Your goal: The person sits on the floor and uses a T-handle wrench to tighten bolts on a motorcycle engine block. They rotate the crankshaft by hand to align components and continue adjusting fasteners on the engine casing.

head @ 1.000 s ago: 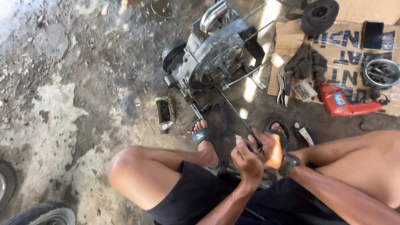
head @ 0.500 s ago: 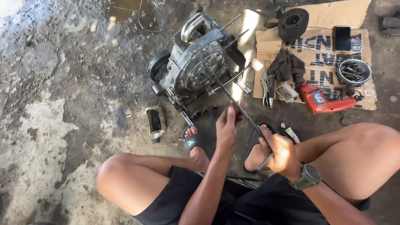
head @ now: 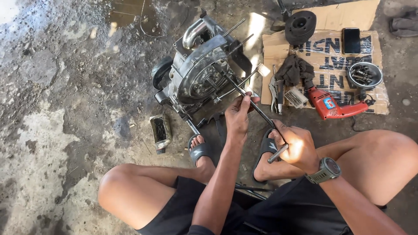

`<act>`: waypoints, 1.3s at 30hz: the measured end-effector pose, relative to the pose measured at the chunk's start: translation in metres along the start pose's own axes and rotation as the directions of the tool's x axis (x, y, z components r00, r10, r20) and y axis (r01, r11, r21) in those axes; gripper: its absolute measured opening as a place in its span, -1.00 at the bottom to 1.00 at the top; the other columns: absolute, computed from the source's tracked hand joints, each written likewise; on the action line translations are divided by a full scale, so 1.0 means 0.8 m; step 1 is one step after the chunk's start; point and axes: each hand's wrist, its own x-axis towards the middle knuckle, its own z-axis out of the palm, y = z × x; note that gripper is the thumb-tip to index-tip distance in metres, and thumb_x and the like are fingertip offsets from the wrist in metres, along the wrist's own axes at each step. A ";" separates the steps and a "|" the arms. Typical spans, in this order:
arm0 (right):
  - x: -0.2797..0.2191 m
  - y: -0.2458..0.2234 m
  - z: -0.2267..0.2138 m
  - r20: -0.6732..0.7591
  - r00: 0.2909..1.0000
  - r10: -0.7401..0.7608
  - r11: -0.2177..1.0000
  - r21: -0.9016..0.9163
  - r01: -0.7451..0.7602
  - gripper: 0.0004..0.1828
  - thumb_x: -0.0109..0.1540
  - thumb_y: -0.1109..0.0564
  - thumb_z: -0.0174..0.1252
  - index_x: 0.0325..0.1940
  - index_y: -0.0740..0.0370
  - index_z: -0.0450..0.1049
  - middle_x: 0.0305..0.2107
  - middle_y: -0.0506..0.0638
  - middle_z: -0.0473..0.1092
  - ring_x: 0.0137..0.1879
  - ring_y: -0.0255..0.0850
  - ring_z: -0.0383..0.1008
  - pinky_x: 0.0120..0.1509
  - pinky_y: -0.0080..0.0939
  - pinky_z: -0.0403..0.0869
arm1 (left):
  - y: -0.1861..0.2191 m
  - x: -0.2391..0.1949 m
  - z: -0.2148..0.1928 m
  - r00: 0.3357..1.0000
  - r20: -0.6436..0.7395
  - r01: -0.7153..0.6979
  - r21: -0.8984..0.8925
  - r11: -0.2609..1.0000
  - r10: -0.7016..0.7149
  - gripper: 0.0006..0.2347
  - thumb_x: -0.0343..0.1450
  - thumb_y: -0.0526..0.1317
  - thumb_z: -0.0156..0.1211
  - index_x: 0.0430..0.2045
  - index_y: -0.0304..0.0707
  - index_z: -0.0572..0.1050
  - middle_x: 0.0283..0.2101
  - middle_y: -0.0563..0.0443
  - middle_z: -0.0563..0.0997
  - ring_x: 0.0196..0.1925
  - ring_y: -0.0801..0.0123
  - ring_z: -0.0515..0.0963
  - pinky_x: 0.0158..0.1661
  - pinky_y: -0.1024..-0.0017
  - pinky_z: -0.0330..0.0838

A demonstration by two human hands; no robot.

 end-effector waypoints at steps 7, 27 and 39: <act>0.002 -0.011 -0.001 -0.013 0.999 0.041 0.997 0.068 -0.040 -0.66 0.30 0.21 0.12 0.09 0.48 0.57 -0.55 0.30 0.51 -0.44 0.25 0.54 -0.45 0.04 0.50 | -0.008 0.003 0.002 1.000 -0.007 0.023 0.000 1.000 -0.023 -0.74 0.53 -0.15 0.23 -0.05 -0.39 0.58 -0.27 -0.21 0.73 -0.29 0.39 0.72 -0.18 0.55 0.56; 0.010 0.000 0.006 -0.022 0.997 0.080 0.984 0.160 -0.075 -0.70 0.33 0.25 0.11 0.08 0.50 0.55 -0.55 0.42 0.47 -0.40 0.36 0.53 -0.49 0.08 0.46 | 0.005 0.012 0.010 0.999 -0.004 -0.044 0.048 0.998 0.044 -0.74 0.52 -0.15 0.23 -0.05 -0.39 0.59 -0.28 -0.16 0.74 -0.25 0.47 0.70 -0.17 0.60 0.51; 0.023 0.016 0.012 -0.048 0.986 -0.159 0.985 -0.080 0.155 -0.73 0.30 0.15 0.15 -0.04 0.40 0.60 -0.57 0.24 0.49 -0.46 0.21 0.53 -0.47 0.02 0.46 | -0.015 0.015 0.006 0.997 0.027 -0.064 -0.053 0.997 0.066 -0.67 0.60 -0.09 0.03 0.08 -0.40 0.52 -0.15 -0.25 0.71 -0.15 0.33 0.70 -0.10 0.44 0.51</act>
